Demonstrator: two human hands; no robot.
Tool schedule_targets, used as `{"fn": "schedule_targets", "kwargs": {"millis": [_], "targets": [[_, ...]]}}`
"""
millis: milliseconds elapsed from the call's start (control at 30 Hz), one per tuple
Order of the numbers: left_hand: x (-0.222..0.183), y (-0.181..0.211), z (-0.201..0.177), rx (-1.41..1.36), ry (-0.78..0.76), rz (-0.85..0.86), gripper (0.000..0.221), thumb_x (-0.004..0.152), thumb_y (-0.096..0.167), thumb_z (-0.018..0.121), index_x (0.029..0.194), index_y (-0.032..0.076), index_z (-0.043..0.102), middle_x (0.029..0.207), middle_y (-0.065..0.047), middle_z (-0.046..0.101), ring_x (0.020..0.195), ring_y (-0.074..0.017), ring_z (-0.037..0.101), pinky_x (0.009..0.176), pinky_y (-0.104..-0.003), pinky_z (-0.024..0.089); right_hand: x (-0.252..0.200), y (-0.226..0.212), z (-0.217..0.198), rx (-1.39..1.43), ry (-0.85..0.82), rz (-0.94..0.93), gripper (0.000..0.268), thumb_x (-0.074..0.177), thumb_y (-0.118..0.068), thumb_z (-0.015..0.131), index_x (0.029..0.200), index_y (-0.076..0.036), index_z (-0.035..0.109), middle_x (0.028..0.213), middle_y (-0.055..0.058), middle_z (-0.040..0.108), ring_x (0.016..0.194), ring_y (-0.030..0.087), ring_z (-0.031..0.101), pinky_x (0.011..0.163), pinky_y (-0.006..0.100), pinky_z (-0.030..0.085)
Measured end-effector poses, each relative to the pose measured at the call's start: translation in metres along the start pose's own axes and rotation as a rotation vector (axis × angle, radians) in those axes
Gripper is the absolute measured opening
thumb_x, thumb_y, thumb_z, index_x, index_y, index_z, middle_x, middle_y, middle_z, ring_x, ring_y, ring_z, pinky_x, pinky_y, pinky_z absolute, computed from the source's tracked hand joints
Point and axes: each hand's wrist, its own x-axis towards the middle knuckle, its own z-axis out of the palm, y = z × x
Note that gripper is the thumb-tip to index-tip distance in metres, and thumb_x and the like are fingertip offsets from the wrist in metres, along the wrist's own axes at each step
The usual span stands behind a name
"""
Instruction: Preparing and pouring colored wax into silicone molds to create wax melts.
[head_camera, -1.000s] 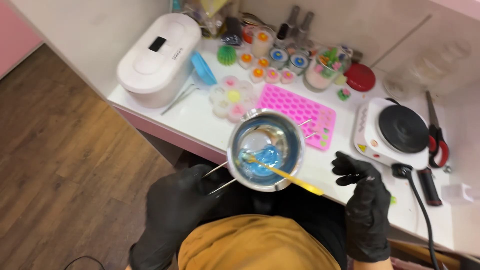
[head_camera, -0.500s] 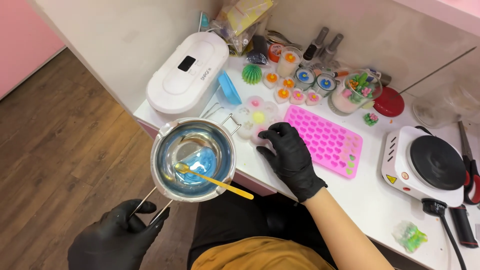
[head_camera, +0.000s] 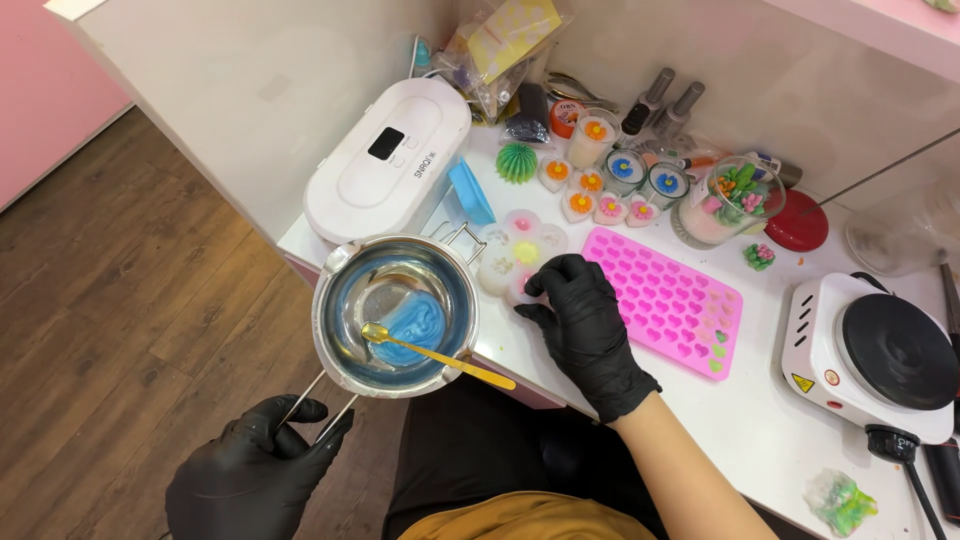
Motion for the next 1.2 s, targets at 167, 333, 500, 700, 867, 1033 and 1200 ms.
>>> {"fn": "schedule_targets", "kwargs": {"millis": [167,333,500,700,867,1033,1200], "targets": [[-0.002,-0.002,0.000,-0.012,-0.007,-0.020,0.035,0.074,0.036,0.092,0.104,0.023,0.079,0.064,0.000,0.071,0.060,-0.0111,0.075,0.063,-0.030,0.058,-0.010,-0.008,0.001,0.003,-0.031,0.026,0.034,0.068,-0.008,0.087,0.094,-0.010,0.066,0.096,0.009,0.062,0.089,0.032,0.060,0.076,0.043,0.050],[-0.004,-0.002,0.002,-0.043,0.084,0.039,0.035,0.072,0.034,0.094,0.101,0.020,0.080,0.061,-0.003,0.072,0.059,-0.0121,0.072,0.059,-0.031,0.055,-0.021,-0.011,-0.003,-0.024,-0.022,0.013,0.032,0.069,-0.004,0.085,0.095,-0.011,0.068,0.097,0.008,0.064,0.091,0.032,0.062,0.076,0.042,0.051],[-0.005,0.005,0.002,-0.026,0.056,0.011,0.032,0.075,0.035,0.092,0.100,0.020,0.079,0.061,-0.001,0.071,0.057,-0.0115,0.072,0.058,-0.030,0.056,-0.032,-0.010,0.001,0.012,-0.030,0.039,0.035,0.064,-0.008,0.089,0.093,-0.011,0.069,0.096,0.009,0.064,0.090,0.031,0.063,0.074,0.041,0.053],[-0.006,0.007,0.003,-0.037,0.064,0.056,0.035,0.074,0.036,0.092,0.102,0.020,0.078,0.058,-0.001,0.071,0.056,-0.0113,0.071,0.055,-0.032,0.054,-0.042,-0.010,-0.003,0.030,0.062,-0.015,0.035,0.069,-0.011,0.091,0.099,-0.012,0.073,0.101,0.008,0.067,0.094,0.028,0.066,0.078,0.039,0.055],[-0.005,0.007,0.006,-0.035,0.106,0.130,0.037,0.072,0.037,0.092,0.101,0.019,0.077,0.058,0.000,0.070,0.055,-0.0113,0.070,0.053,-0.032,0.053,-0.056,-0.011,-0.012,-0.013,0.115,-0.025,0.036,0.073,-0.013,0.092,0.106,-0.015,0.077,0.105,0.006,0.069,0.096,0.026,0.067,0.080,0.036,0.056],[-0.006,0.009,0.006,0.013,0.080,0.101,0.037,0.075,0.041,0.091,0.101,0.019,0.077,0.057,0.000,0.070,0.053,-0.0117,0.070,0.052,-0.031,0.051,-0.063,-0.010,-0.019,0.010,0.133,0.050,0.037,0.076,-0.008,0.089,0.110,-0.015,0.077,0.109,0.005,0.070,0.101,0.024,0.067,0.084,0.035,0.056],[-0.007,0.010,0.005,-0.018,0.037,0.055,0.036,0.074,0.038,0.091,0.103,0.021,0.077,0.058,-0.001,0.070,0.054,-0.0124,0.071,0.052,-0.032,0.052,-0.064,-0.004,-0.010,0.100,0.135,0.090,0.035,0.079,-0.008,0.087,0.112,-0.016,0.077,0.112,0.005,0.069,0.104,0.021,0.067,0.085,0.033,0.057]]}}
